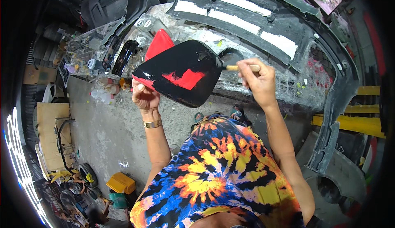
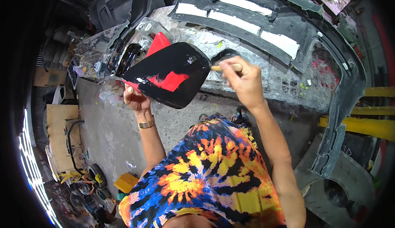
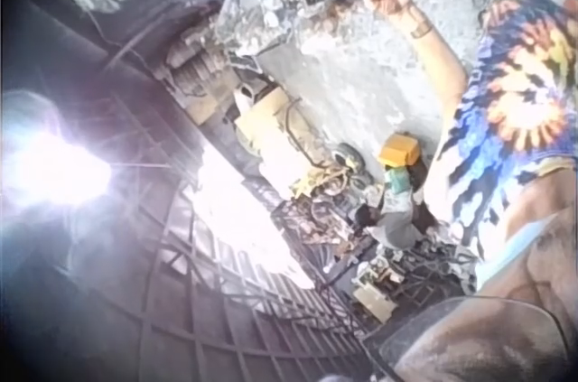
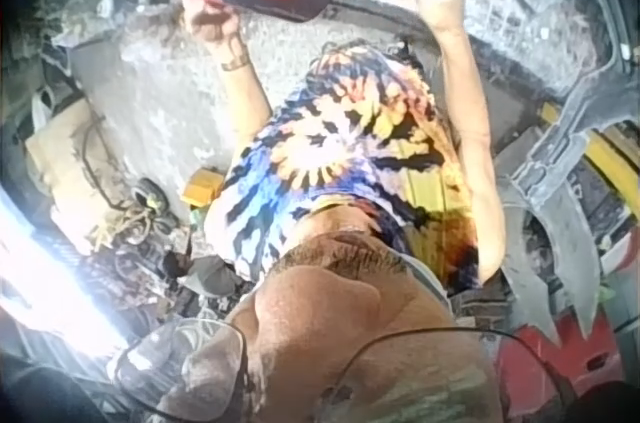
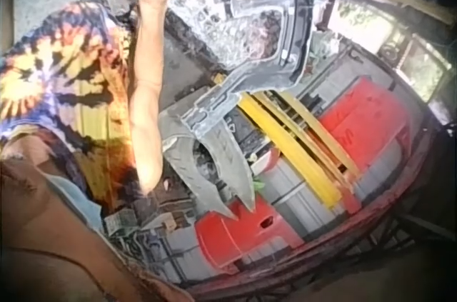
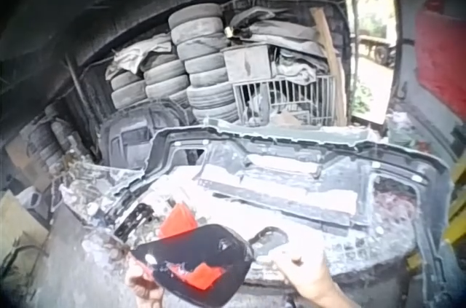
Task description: Painting a red car side mirror cover with black paint using a small brush.
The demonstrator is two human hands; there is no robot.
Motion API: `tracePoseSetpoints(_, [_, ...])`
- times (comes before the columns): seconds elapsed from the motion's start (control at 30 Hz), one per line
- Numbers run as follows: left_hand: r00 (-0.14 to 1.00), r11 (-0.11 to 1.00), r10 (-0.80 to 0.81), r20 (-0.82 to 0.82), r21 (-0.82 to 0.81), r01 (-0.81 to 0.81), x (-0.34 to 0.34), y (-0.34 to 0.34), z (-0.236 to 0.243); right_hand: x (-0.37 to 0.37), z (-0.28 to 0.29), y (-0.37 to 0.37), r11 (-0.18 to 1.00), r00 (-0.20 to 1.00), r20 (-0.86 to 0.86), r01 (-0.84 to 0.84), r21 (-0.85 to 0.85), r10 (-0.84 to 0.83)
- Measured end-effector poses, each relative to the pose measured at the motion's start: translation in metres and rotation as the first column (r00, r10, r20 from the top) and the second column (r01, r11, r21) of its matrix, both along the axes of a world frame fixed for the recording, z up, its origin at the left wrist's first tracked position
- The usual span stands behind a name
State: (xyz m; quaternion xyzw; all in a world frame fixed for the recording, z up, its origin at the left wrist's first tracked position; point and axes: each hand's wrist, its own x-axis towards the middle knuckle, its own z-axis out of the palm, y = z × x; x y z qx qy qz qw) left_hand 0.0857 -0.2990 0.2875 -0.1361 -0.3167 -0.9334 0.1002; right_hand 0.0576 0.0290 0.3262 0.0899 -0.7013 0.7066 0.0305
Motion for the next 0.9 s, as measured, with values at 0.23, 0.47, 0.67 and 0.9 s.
tracePoseSetpoints(0.23, [0.998,0.998,0.025,0.059,-0.059,-0.021,-0.002,0.007,0.005,0.034,0.030,-0.008,0.980,0.992,0.069,-0.090,-0.178,0.103])
tracePoseSetpoints(0.47, [0.999,0.994,0.024,0.044,-0.106,-0.019,0.001,0.010,0.003,0.029,0.020,-0.030,0.986,0.985,-0.043,-0.168,0.006,0.168])
tracePoseSetpoints(0.67, [1.000,0.998,0.005,0.029,-0.071,-0.003,0.003,0.005,-0.002,0.001,-0.008,-0.014,0.997,0.998,-0.061,0.041,0.069,-0.036])
tracePoseSetpoints(0.9, [0.999,0.997,0.029,0.022,-0.074,-0.028,0.002,0.009,0.003,0.018,-0.007,-0.015,0.975,0.975,-0.219,0.071,0.212,-0.024])
